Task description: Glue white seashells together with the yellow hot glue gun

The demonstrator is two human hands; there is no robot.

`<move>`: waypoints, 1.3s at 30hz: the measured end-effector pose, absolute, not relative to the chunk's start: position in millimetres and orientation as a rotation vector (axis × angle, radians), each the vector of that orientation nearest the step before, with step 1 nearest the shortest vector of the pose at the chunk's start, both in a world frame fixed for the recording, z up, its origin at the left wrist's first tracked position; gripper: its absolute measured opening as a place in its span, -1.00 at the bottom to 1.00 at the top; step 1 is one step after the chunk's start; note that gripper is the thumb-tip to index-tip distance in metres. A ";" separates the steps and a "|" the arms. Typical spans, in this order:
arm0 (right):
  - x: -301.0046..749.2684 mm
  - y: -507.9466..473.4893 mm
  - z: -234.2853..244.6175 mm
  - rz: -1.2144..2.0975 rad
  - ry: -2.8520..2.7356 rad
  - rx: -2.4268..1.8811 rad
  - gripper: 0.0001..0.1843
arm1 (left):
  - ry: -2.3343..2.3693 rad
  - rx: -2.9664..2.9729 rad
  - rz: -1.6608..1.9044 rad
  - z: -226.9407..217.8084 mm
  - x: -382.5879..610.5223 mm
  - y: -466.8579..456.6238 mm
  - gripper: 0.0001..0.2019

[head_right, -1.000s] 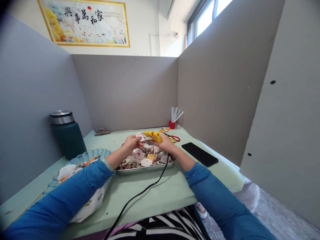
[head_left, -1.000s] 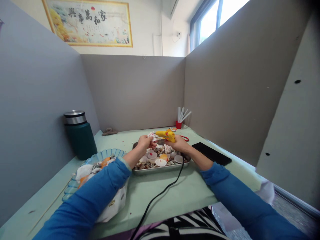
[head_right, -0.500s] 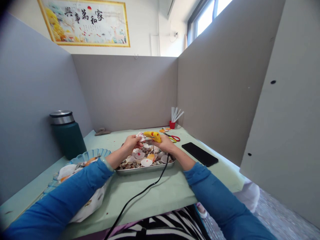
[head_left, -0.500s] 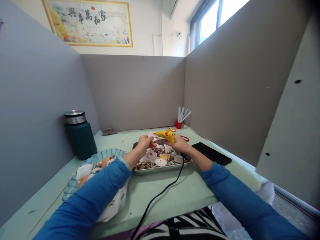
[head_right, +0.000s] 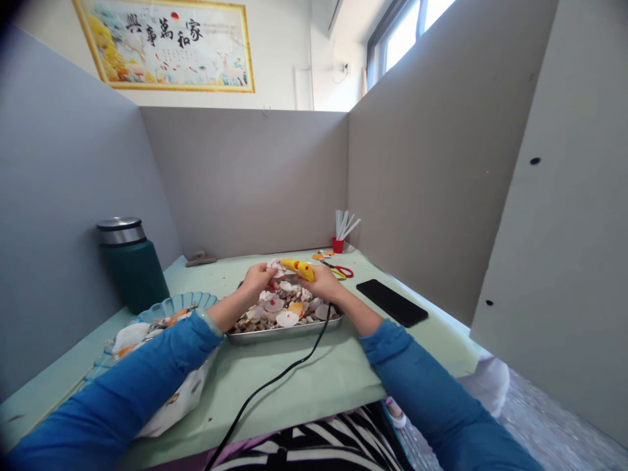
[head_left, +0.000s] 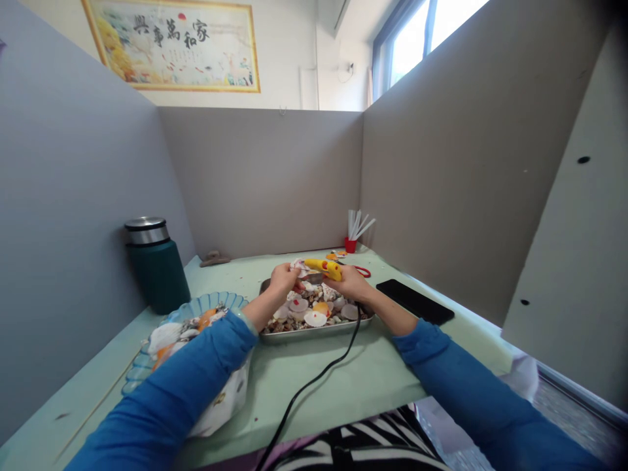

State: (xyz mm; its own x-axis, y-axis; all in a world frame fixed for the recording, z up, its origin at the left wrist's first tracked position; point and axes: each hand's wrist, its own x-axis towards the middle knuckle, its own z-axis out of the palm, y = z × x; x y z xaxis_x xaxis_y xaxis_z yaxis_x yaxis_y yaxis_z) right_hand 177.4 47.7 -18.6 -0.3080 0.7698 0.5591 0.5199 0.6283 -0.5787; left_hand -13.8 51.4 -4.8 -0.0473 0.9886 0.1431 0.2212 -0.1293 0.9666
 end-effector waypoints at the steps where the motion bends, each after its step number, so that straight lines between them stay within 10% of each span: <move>1: 177.3 47.8 -18.9 0.353 -1.990 -1.009 -0.74 | 1.348 1.446 1.245 -4.7 -13.7 51.2 -0.91; 39: 177.0 48.3 -21.6 0.158 -1.997 -1.086 -0.79 | 1.343 1.357 1.233 -4.3 -12.8 51.1 -0.91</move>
State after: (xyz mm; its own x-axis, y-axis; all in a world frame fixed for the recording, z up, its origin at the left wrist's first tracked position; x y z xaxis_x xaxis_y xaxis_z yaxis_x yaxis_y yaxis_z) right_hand 177.0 48.3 -21.6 -0.2756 0.7420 0.6112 0.6366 0.6173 -0.4624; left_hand -12.8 51.1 -4.3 -0.0589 0.9949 0.0817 0.1659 -0.0709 0.9836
